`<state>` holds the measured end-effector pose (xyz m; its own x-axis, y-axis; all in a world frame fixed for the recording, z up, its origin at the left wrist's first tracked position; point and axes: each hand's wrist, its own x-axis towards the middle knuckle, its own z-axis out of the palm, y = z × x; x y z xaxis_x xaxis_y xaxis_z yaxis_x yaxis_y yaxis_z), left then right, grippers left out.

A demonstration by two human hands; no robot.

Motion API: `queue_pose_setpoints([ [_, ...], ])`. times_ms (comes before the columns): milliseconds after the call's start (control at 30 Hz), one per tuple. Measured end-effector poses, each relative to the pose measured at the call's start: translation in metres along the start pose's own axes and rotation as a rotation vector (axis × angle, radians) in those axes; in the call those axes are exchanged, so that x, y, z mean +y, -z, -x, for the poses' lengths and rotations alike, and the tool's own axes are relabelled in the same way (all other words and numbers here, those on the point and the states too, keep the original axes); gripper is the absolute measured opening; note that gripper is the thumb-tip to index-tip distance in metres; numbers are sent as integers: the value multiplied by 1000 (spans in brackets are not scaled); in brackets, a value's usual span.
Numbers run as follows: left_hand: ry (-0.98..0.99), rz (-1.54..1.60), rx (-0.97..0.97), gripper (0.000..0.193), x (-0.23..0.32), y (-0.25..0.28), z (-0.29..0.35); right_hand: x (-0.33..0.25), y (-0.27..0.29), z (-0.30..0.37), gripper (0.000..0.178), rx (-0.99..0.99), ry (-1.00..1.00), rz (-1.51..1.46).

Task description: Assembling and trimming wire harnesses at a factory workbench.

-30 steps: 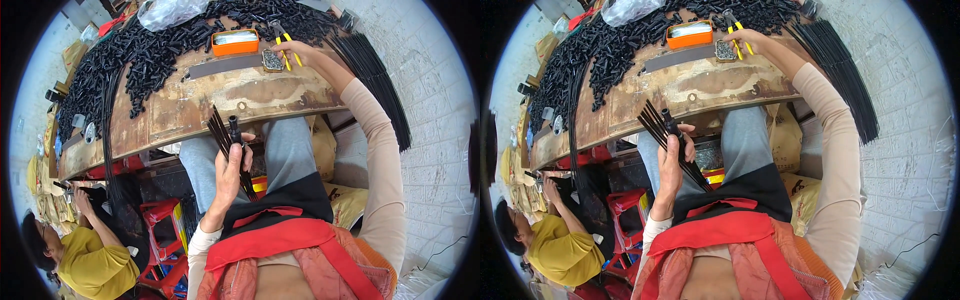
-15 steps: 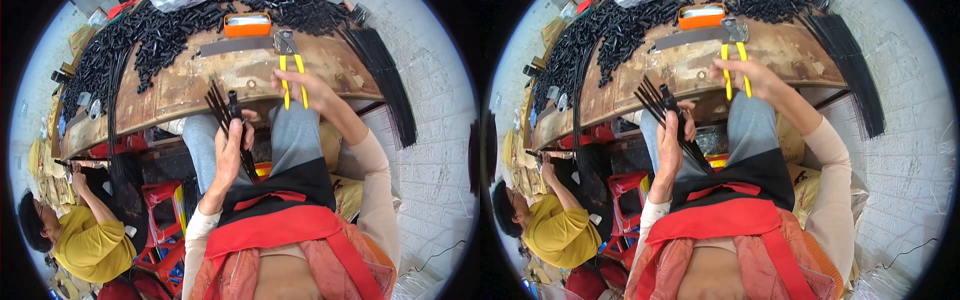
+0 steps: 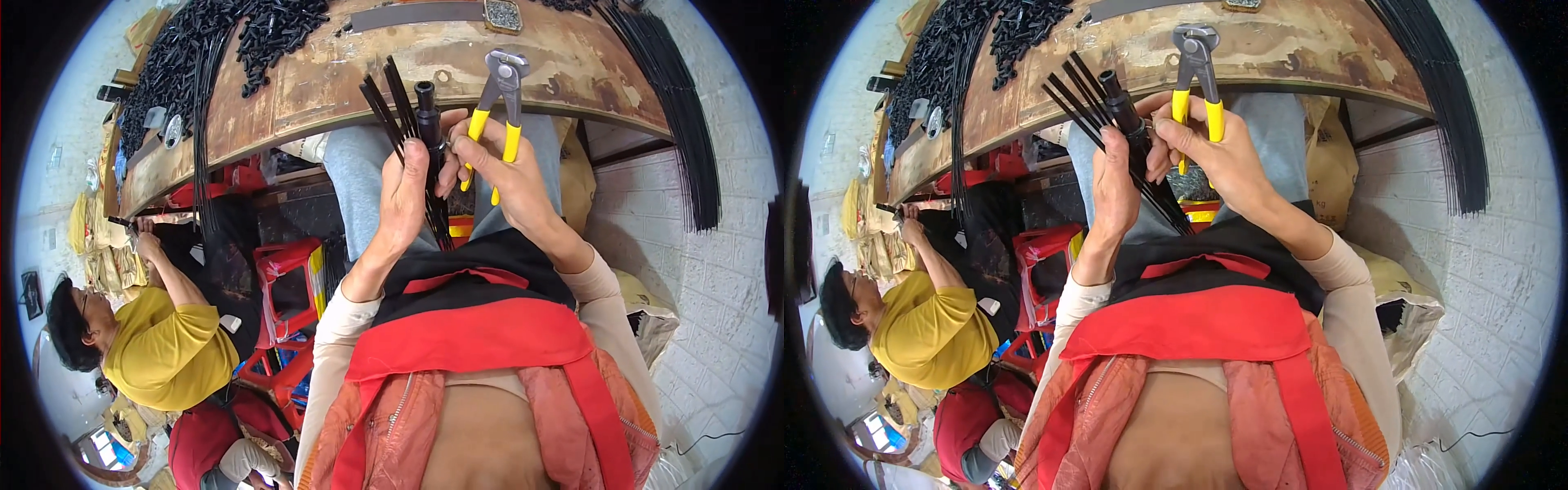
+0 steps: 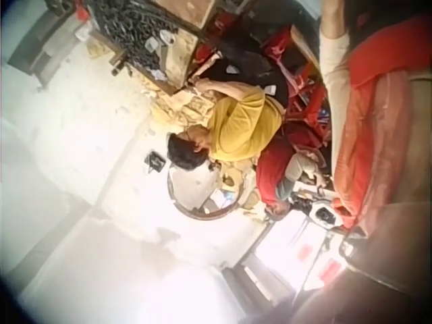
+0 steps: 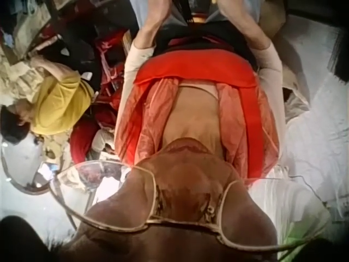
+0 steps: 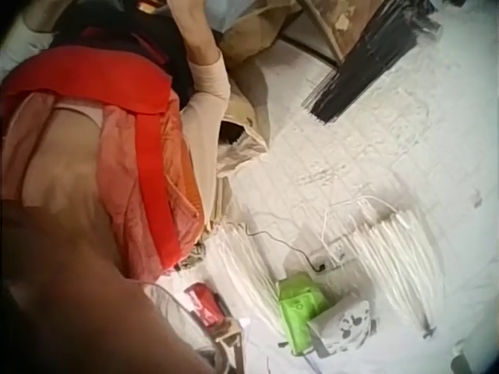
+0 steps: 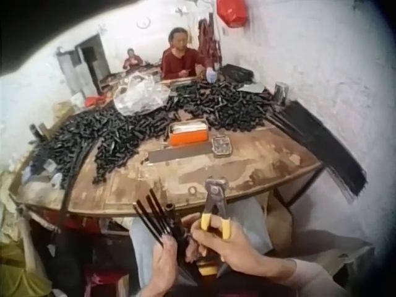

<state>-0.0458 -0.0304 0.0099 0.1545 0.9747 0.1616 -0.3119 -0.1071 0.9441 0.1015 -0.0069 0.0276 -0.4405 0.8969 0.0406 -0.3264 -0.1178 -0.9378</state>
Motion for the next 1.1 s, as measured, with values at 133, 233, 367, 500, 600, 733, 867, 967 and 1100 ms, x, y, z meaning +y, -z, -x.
queue_pose_setpoints([
  [133, -3, -3, -9, 73, 0, -2, -1, 0, 2, 1, 29, -15, 1, -22],
  [233, -8, -2, -24, 73, 0, -2, -2, -2, 3, 1, 30, -22, -3, -16],
  [367, -14, 18, -39, 71, -2, 1, -2, -1, 4, -2, 31, -40, -14, -20],
  [500, -25, 34, -59, 70, -4, 5, -3, 0, 4, -4, 32, -64, -26, -49],
  [600, -14, 21, -24, 70, -2, 2, 0, -1, 3, -5, 30, -59, -31, -66],
  [733, -2, -18, 5, 71, 0, 0, 1, -2, 3, -5, 22, -51, -3, -8],
  [867, 42, 101, -68, 73, 1, 9, -5, 1, 4, -10, 17, 29, 157, 142],
  [967, 99, 220, -139, 75, -2, 16, -12, -8, 12, -17, 20, 40, 257, 444],
  [1100, 75, 301, -150, 73, -9, 28, -15, -64, 36, 11, 23, -205, -354, 532],
])
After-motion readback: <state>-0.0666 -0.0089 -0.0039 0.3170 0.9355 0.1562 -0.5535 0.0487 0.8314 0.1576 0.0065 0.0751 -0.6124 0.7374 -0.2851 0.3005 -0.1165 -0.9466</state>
